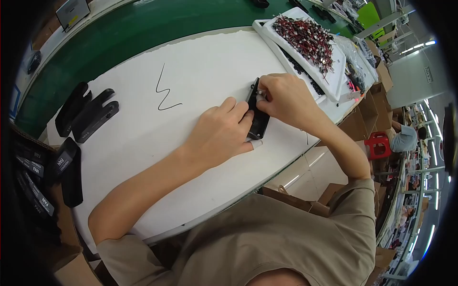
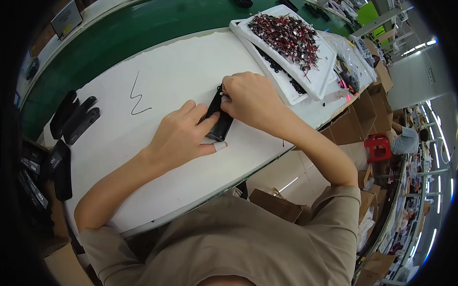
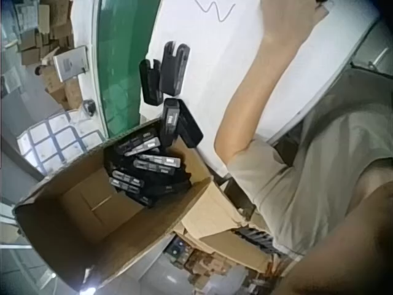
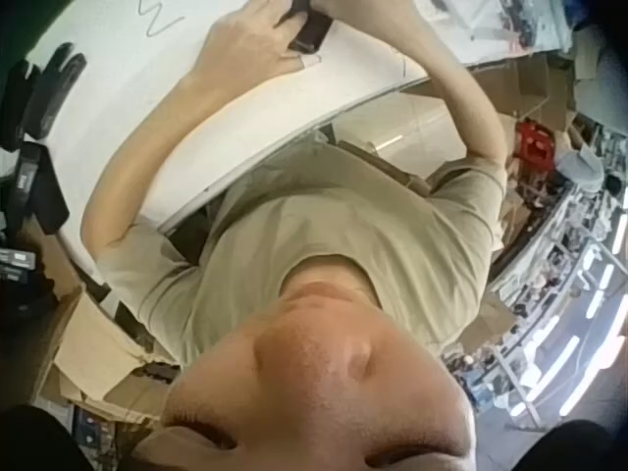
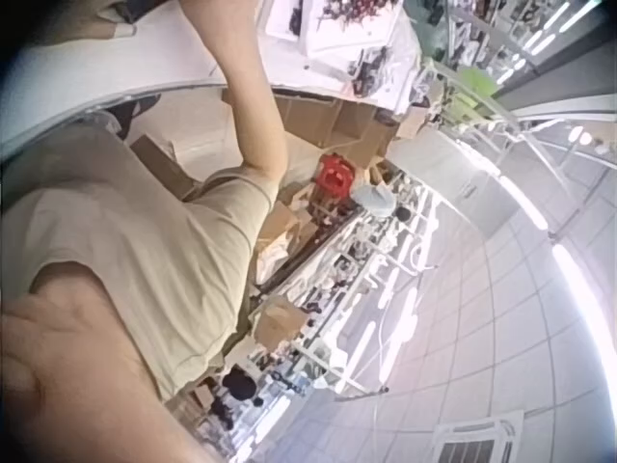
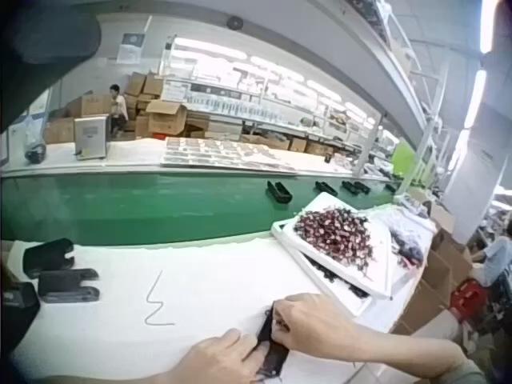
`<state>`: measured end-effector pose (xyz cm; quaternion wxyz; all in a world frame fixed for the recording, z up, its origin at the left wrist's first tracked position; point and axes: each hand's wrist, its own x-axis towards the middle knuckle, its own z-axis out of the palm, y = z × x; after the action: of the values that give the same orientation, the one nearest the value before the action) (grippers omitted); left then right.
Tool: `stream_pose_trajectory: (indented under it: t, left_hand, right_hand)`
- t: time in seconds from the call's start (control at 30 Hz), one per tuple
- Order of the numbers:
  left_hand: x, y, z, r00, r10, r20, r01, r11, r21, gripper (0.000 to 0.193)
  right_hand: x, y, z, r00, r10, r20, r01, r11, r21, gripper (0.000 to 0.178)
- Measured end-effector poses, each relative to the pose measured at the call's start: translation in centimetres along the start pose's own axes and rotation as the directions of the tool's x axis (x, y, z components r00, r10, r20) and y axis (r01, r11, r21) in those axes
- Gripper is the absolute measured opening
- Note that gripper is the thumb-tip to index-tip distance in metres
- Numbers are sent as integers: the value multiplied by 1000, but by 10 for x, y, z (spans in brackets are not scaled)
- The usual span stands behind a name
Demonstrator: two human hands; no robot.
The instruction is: The person assembles small electronic devices by placing internal wiring harnesses and electronic components into plastic casings by hand, taking the components from plastic trays and cardboard boxes.
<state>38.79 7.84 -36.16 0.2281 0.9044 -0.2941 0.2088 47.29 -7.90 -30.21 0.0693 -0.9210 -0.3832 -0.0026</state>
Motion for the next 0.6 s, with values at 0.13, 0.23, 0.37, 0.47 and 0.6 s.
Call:
stream_pose_trajectory:
  t: [0.13, 0.23, 0.37, 0.47, 0.6]
  left_hand:
    - [-1, 0, 0, 1000, -9, -22, 9, 1000, 8, 42]
    - [0, 0, 0, 1000, -13, -12, 13, 1000, 12, 39]
    - [-1, -1, 5, 999, 48, 1, -48, 999, 22, 33]
    - [-2, -3, 5, 995, 87, 39, -86, 996, -16, 27]
    - [-2, -6, 5, 990, 125, 72, -116, 985, -124, 23]
  right_hand:
    - [-1, 18, -3, 997, -78, 0, 76, 969, 237, 12]
    - [-3, 29, -4, 991, -135, -4, 132, 958, 255, 10]
    - [-6, 22, -7, 997, -10, 76, -7, 977, 212, 10]
    - [-5, 12, -7, 998, -62, 9, 62, 998, 10, 7]
    - [-4, 4, -4, 981, -178, -77, 170, 981, -96, 5]
